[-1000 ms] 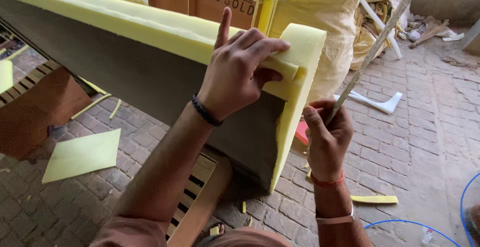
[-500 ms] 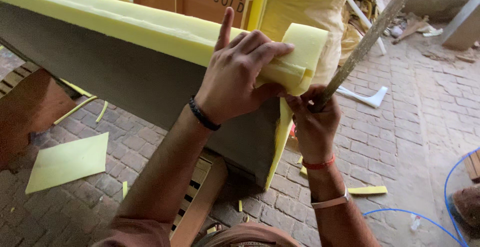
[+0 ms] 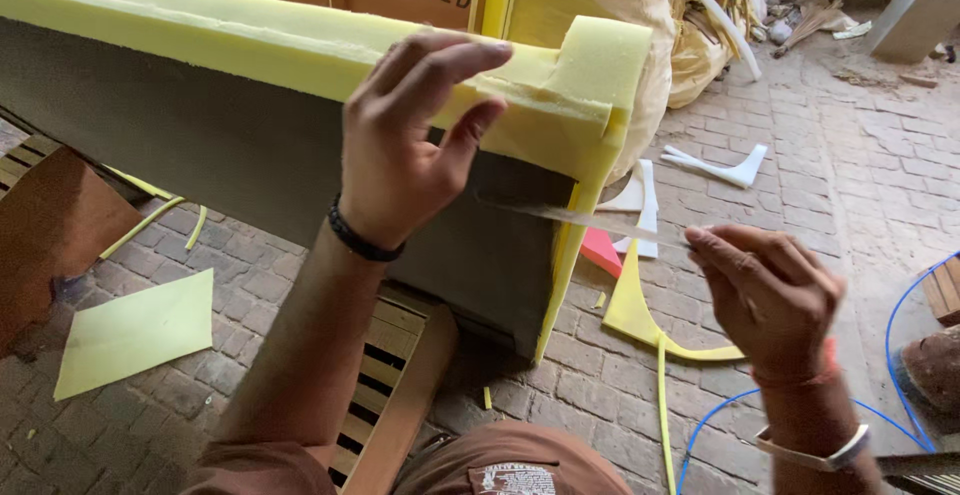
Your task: The person trims excess yellow foam from the edges of a wooden furniture frame using a long blade, pulling off trimmed foam strips by hand. They pick up foam pieces from the floor, press foam sheets onto the frame, and cut away overhanging material piece by piece.
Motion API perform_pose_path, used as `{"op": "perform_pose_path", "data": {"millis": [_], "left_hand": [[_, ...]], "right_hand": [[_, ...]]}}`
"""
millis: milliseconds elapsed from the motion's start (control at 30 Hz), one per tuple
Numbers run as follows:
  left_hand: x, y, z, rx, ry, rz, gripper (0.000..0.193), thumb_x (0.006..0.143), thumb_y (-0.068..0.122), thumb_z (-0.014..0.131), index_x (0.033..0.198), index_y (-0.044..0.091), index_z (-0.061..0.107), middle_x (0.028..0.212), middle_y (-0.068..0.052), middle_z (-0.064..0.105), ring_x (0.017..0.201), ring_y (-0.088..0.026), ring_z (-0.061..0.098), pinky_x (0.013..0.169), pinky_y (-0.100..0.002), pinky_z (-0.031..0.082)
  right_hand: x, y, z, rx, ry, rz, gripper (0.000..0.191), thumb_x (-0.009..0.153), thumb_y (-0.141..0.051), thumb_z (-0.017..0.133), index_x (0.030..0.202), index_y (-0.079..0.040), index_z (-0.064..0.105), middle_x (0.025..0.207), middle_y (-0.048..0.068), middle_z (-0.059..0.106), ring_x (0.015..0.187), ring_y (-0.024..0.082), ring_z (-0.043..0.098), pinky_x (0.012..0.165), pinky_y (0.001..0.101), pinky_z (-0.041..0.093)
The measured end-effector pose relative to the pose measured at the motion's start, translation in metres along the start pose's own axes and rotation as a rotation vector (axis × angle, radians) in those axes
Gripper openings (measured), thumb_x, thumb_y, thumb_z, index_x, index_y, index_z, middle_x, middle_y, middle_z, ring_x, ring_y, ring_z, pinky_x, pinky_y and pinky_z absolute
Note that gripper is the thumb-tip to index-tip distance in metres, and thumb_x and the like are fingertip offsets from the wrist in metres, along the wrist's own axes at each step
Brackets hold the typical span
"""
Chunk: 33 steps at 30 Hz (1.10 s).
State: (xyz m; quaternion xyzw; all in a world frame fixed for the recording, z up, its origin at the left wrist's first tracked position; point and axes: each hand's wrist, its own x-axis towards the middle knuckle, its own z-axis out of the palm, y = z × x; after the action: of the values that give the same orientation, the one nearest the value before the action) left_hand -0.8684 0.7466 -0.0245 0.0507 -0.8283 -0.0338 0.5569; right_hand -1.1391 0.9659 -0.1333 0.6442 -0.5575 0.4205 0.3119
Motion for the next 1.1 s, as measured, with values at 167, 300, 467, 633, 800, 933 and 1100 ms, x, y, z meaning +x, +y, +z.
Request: {"op": "perform_pose_path", "data": {"millis": [167, 300, 467, 633, 800, 933, 1100], "left_hand": [[0.002, 0.013, 0.007, -0.086, -0.093, 0.047, 0.007, 0.103, 0.014, 0.08, 0.108, 0.015, 0.075, 0.101, -0.002, 0.077, 0.089, -0.012, 0.077, 0.078, -0.026, 0.065], [0.004, 0.032, 0.033, -0.034, -0.239, 0.06, 0.02, 0.092, 0.026, 0.084, 0.1, 0.011, 0.074, 0.094, -0.003, 0.075, 0.08, -0.013, 0.073, 0.072, -0.029, 0.062], [0.001, 0.047, 0.04, 0.11, -0.151, 0.049, 0.03, 0.085, 0.031, 0.087, 0.093, 0.013, 0.066, 0.088, -0.001, 0.068, 0.085, -0.022, 0.068, 0.075, -0.039, 0.053], [0.001, 0.048, 0.047, 0.232, -0.128, 0.064, 0.03, 0.087, 0.025, 0.087, 0.093, 0.013, 0.061, 0.089, 0.001, 0.066, 0.086, -0.021, 0.068, 0.078, -0.04, 0.048], [-0.001, 0.047, 0.049, 0.213, -0.077, 0.057, 0.025, 0.089, 0.018, 0.085, 0.09, 0.013, 0.061, 0.088, 0.0, 0.066, 0.088, -0.022, 0.068, 0.08, -0.04, 0.047], [0.0, 0.051, 0.045, 0.14, -0.108, 0.006, 0.023, 0.088, 0.017, 0.084, 0.091, 0.014, 0.061, 0.09, 0.002, 0.067, 0.088, -0.021, 0.068, 0.081, -0.038, 0.048], [0.001, 0.055, 0.048, 0.214, -0.119, -0.011, 0.045, 0.078, 0.042, 0.092, 0.092, 0.014, 0.061, 0.085, 0.001, 0.065, 0.081, -0.021, 0.065, 0.074, -0.041, 0.045]], "right_hand": [[0.038, -0.023, -0.029, -0.297, -0.017, -0.163, 0.017, 0.096, -0.01, 0.088, 0.109, -0.016, 0.079, 0.099, -0.002, 0.074, 0.082, 0.015, 0.066, 0.074, 0.0281, 0.054], [0.062, -0.039, -0.027, -0.348, -0.033, -0.222, 0.018, 0.092, -0.009, 0.09, 0.104, -0.018, 0.08, 0.099, -0.004, 0.073, 0.082, 0.014, 0.063, 0.071, 0.0277, 0.052], [0.064, -0.048, -0.011, -0.427, 0.001, -0.232, 0.016, 0.087, -0.012, 0.088, 0.1, -0.019, 0.081, 0.094, -0.005, 0.072, 0.08, 0.013, 0.063, 0.069, 0.0279, 0.051], [0.059, -0.035, -0.016, -0.456, -0.02, -0.224, 0.009, 0.09, -0.021, 0.087, 0.093, -0.022, 0.08, 0.092, -0.007, 0.073, 0.075, 0.011, 0.063, 0.062, 0.0284, 0.05], [0.055, -0.016, -0.035, -0.425, -0.025, -0.23, 0.008, 0.105, -0.024, 0.084, 0.11, -0.025, 0.077, 0.102, -0.009, 0.071, 0.086, 0.009, 0.064, 0.071, 0.026, 0.053], [0.052, -0.013, -0.003, -0.31, -0.009, -0.256, 0.014, 0.102, -0.02, 0.085, 0.113, -0.026, 0.079, 0.106, -0.008, 0.072, 0.09, 0.011, 0.065, 0.074, 0.0291, 0.053], [0.06, -0.016, 0.009, -0.299, -0.046, -0.211, 0.018, 0.095, -0.016, 0.082, 0.112, -0.024, 0.079, 0.106, -0.009, 0.073, 0.093, 0.011, 0.067, 0.074, 0.0297, 0.052]]}}
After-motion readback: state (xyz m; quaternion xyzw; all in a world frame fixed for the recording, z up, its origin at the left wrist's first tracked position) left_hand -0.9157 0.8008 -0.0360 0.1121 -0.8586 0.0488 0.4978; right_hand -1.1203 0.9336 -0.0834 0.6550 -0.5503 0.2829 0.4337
